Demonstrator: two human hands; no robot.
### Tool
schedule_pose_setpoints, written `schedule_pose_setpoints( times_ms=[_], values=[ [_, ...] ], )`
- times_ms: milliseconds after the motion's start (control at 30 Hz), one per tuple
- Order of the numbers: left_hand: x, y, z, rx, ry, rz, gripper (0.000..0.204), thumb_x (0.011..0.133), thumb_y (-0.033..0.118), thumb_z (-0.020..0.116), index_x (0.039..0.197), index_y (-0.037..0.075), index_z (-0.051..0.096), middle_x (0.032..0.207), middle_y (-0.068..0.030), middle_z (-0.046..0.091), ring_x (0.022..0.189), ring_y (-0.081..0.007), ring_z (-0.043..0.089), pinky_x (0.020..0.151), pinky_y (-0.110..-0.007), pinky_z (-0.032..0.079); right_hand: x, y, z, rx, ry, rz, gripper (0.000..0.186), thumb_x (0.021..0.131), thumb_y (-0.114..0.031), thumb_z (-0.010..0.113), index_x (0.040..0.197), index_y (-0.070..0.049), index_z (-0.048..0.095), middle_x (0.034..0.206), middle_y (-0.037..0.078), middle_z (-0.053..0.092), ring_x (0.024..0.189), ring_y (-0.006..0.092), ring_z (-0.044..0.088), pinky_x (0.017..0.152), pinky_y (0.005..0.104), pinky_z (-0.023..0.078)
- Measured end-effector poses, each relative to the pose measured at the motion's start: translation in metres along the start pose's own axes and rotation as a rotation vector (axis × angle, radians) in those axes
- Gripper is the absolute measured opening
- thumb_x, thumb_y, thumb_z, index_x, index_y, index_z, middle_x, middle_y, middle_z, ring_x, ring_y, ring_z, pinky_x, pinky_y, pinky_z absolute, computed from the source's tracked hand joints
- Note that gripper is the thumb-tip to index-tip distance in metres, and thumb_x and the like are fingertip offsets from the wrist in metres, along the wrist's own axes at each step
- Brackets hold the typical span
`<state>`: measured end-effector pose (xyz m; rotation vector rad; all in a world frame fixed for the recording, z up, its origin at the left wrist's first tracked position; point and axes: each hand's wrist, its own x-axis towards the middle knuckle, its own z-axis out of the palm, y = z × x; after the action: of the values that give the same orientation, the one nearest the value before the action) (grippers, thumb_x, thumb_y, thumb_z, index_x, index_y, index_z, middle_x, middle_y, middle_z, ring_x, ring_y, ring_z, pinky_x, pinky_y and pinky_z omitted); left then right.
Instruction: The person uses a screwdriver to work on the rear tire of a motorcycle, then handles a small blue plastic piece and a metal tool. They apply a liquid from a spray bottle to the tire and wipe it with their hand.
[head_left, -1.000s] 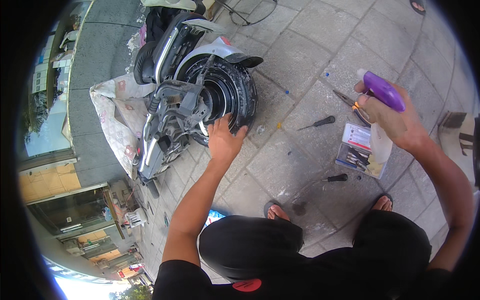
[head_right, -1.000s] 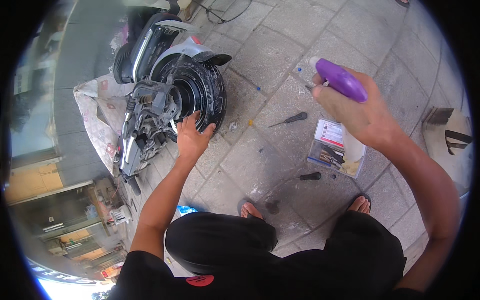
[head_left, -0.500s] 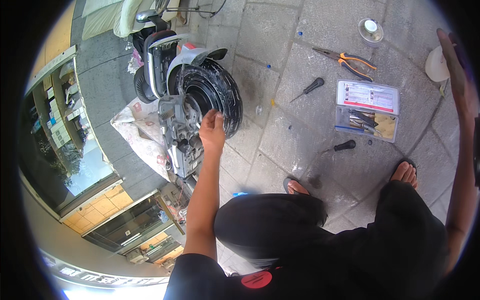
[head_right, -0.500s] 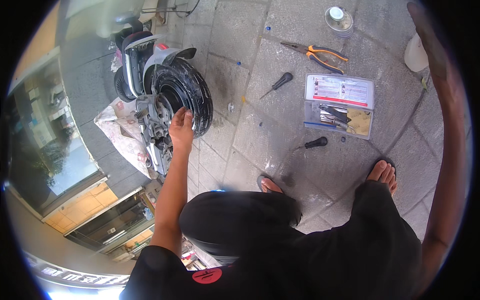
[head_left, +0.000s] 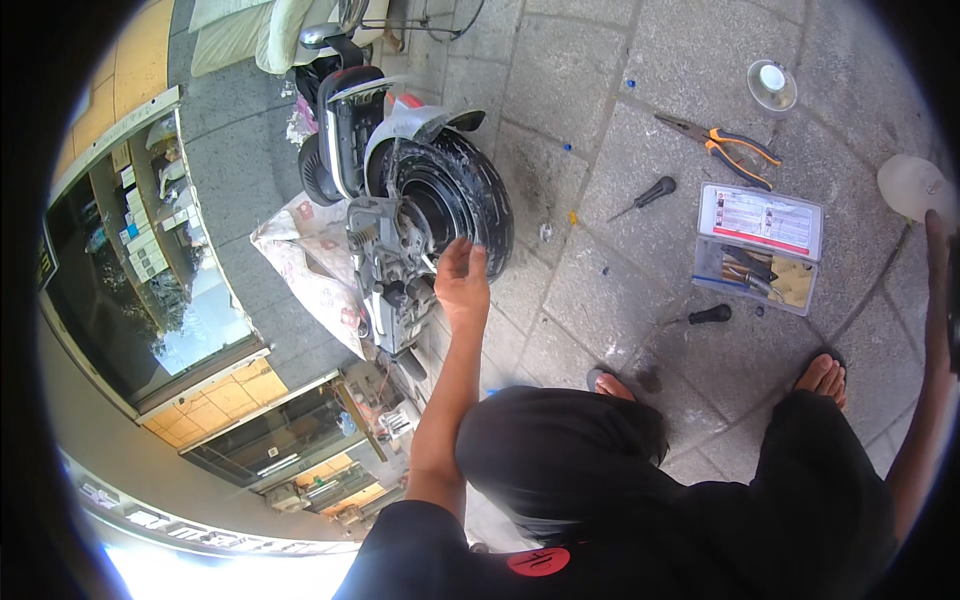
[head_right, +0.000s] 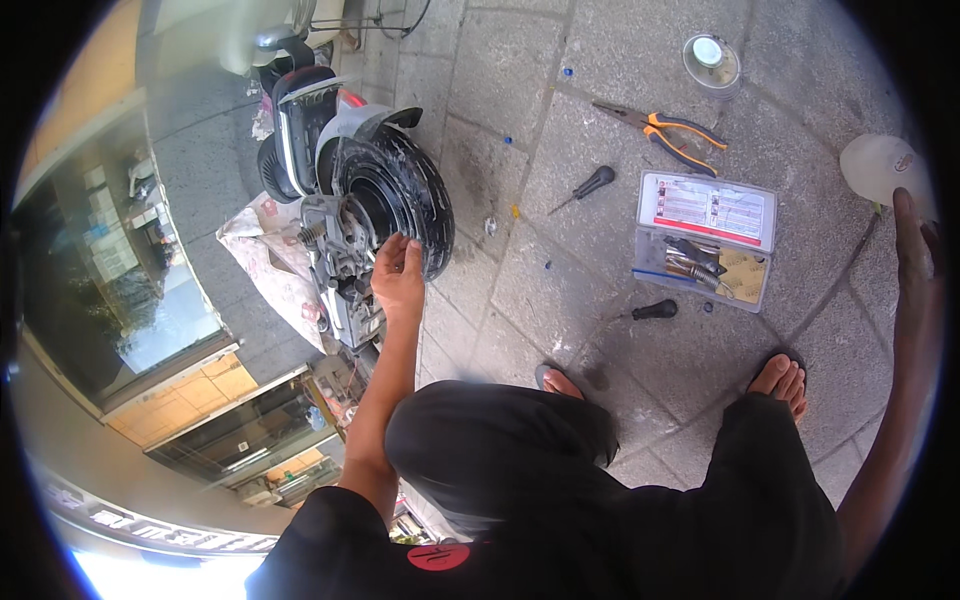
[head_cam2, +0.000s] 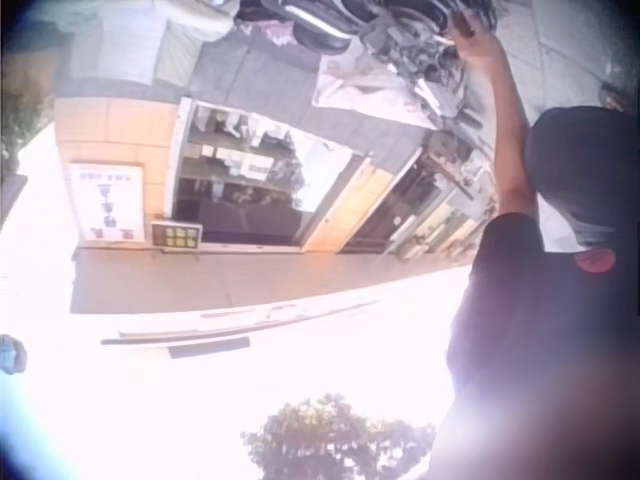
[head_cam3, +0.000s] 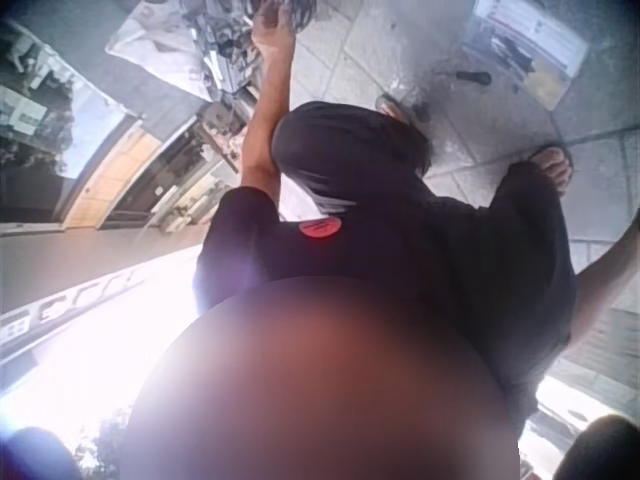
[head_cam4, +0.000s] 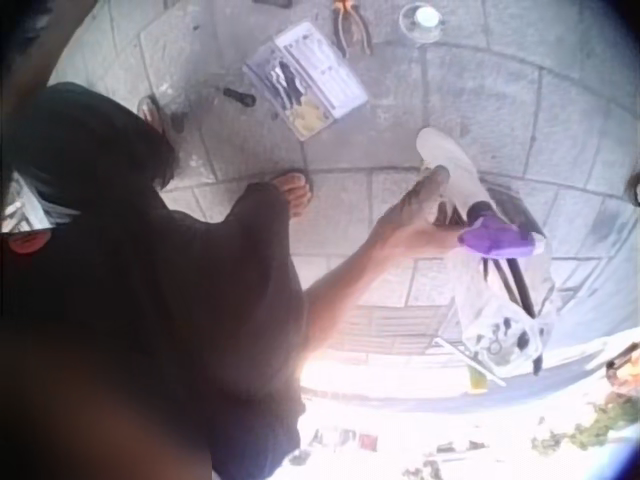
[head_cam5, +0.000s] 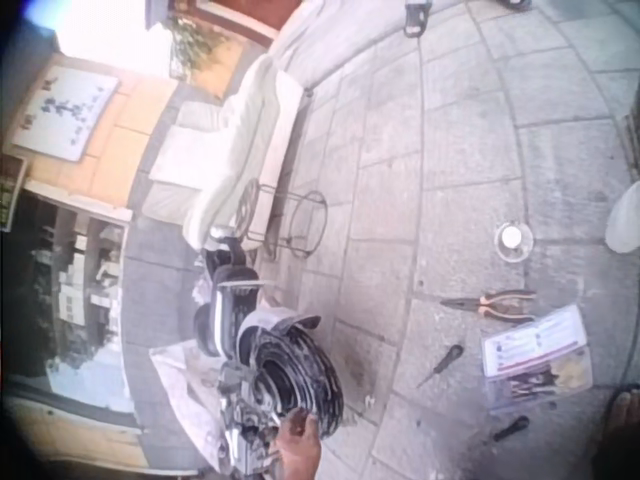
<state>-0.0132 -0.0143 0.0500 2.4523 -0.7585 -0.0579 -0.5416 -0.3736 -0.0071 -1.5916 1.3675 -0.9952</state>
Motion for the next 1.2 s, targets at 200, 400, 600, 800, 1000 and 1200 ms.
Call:
schedule_pose_setpoints(
  times_ms=[200, 400, 600, 800, 1000, 1200],
  values=[
    [0.01, 0.033, 0.017, 0.224, -0.017, 0.076, 0.043, 0.095, 0.025, 0.085, 0.128, 0.0, 0.073, 0.12, -0.0147, 0.077, 0.107, -0.0237, 0.075, 0.094, -0.037, 0.058, -0.109, 0.065, -0.029, -0.324, 0.018, 0.217, 0.041, 0.105, -0.034, 0.076, 0.137, -0.008, 0.069, 0.094, 0.003, 0.061, 0.083, 0.0126, 0.06, 0.08, 0.0306, 0.055],
    [0.019, 0.042, 0.031, 0.425, -0.023, 0.094, 0.04, 0.092, 0.029, 0.085, 0.123, 0.004, 0.076, 0.118, -0.0124, 0.073, 0.098, -0.027, 0.073, 0.091, -0.041, 0.057, -0.177, 0.023, 0.041, 0.057, -0.75, 0.029, 0.024, 0.092, -0.01, 0.082, 0.11, -0.001, 0.068, 0.088, 0.012, 0.066, 0.073, 0.0233, 0.066, 0.065, 0.0345, 0.052],
    [0.019, 0.034, 0.028, 0.424, -0.044, 0.078, 0.039, 0.091, 0.028, 0.085, 0.121, 0.005, 0.076, 0.116, -0.012, 0.073, 0.097, -0.0278, 0.071, 0.09, -0.041, 0.056, -0.199, 0.035, 0.058, 0.148, -1.002, 0.01, 0.023, 0.088, -0.012, 0.084, 0.104, -0.002, 0.071, 0.083, 0.014, 0.071, 0.069, 0.0305, 0.072, 0.065, 0.04, 0.057],
    [-0.009, 0.012, 0.003, 0.416, -0.111, 0.134, 0.031, 0.088, 0.02, 0.085, 0.114, 0.005, 0.076, 0.112, -0.0118, 0.074, 0.098, -0.0319, 0.069, 0.092, -0.045, 0.055, -0.213, 0.043, 0.055, 0.11, -0.947, 0.008, 0.023, 0.087, -0.014, 0.084, 0.103, -0.002, 0.071, 0.079, 0.014, 0.07, 0.068, 0.0314, 0.072, 0.065, 0.041, 0.057],
    [-0.036, -0.029, -0.017, 0.604, -0.071, 0.202, 0.031, 0.087, 0.013, 0.082, 0.116, 0.005, 0.074, 0.117, -0.0158, 0.072, 0.115, -0.0387, 0.066, 0.101, -0.049, 0.051, -0.207, 0.038, 0.053, 0.075, -0.946, 0.055, 0.023, 0.088, -0.014, 0.083, 0.103, -0.002, 0.072, 0.081, 0.013, 0.071, 0.07, 0.0306, 0.073, 0.066, 0.0404, 0.057],
    [-0.031, -0.01, -0.002, 0.534, 0.071, 0.269, 0.032, 0.089, 0.013, 0.078, 0.118, 0.003, 0.073, 0.116, -0.0173, 0.071, 0.112, -0.0377, 0.066, 0.1, -0.048, 0.051, -0.208, 0.04, 0.055, 0.079, -0.939, 0.059, 0.022, 0.088, -0.014, 0.082, 0.103, -0.002, 0.072, 0.082, 0.014, 0.07, 0.071, 0.031, 0.073, 0.066, 0.0413, 0.057]
  ],
)
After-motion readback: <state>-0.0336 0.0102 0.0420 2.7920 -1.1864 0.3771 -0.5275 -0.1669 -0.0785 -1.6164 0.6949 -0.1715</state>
